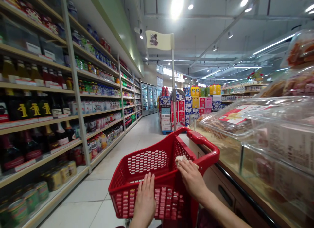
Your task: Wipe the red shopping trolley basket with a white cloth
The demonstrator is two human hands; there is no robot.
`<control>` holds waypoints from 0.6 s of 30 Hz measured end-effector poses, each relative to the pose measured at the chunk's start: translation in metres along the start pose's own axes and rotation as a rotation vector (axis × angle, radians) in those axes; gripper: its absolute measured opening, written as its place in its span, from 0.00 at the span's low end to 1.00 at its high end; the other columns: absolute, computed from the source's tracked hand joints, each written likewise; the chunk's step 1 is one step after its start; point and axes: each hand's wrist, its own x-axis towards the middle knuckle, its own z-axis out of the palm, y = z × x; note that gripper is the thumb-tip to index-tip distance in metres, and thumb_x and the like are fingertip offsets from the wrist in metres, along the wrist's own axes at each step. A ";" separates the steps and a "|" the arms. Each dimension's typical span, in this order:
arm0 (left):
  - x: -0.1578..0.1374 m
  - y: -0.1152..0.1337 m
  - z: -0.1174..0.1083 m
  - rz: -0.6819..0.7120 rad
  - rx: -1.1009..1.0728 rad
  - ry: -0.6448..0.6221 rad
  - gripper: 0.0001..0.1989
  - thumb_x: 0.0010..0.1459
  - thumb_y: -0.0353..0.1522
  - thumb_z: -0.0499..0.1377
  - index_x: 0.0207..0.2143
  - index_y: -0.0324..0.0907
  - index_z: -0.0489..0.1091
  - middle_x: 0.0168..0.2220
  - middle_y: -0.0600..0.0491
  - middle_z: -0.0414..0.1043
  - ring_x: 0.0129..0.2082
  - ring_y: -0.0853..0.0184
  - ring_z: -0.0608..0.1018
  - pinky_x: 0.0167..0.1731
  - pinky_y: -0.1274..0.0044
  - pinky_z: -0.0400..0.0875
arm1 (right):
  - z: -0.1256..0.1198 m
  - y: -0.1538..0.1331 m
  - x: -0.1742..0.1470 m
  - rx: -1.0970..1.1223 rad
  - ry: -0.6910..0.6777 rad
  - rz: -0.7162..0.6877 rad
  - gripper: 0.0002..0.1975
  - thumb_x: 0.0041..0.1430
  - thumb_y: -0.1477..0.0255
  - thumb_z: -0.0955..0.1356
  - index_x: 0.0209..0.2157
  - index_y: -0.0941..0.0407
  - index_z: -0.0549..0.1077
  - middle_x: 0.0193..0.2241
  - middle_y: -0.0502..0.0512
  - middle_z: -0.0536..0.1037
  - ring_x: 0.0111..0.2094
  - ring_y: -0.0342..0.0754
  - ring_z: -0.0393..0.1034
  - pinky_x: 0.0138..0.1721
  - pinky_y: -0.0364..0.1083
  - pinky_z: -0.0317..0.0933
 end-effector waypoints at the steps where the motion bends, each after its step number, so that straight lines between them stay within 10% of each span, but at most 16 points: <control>1: 0.001 0.000 -0.001 0.006 0.009 -0.011 0.36 0.41 0.22 0.45 0.57 0.37 0.47 0.60 0.51 0.43 0.59 0.64 0.48 0.56 0.69 0.48 | -0.001 0.001 0.001 0.016 -0.019 -0.006 0.18 0.51 0.80 0.58 0.41 0.54 0.71 0.44 0.52 0.72 0.47 0.48 0.63 0.52 0.50 0.47; 7: 0.003 0.003 0.001 0.011 0.016 0.012 0.36 0.42 0.23 0.45 0.58 0.38 0.46 0.60 0.52 0.43 0.59 0.64 0.48 0.56 0.69 0.47 | -0.032 0.074 0.001 -0.165 0.067 0.269 0.15 0.55 0.76 0.58 0.41 0.58 0.70 0.44 0.60 0.72 0.46 0.53 0.64 0.50 0.56 0.49; 14: 0.001 0.004 0.007 0.023 0.028 0.009 0.35 0.43 0.25 0.45 0.58 0.38 0.46 0.61 0.53 0.42 0.60 0.64 0.47 0.57 0.70 0.45 | 0.005 0.007 -0.012 -0.025 0.097 -0.003 0.17 0.56 0.79 0.56 0.42 0.54 0.71 0.45 0.53 0.72 0.50 0.48 0.60 0.52 0.50 0.48; 18: 0.002 0.005 0.008 0.027 0.035 0.000 0.36 0.43 0.25 0.46 0.58 0.38 0.45 0.61 0.53 0.41 0.60 0.64 0.46 0.57 0.70 0.45 | -0.005 0.027 -0.008 -0.046 0.064 0.094 0.18 0.56 0.79 0.56 0.44 0.55 0.69 0.46 0.55 0.71 0.49 0.49 0.62 0.52 0.52 0.47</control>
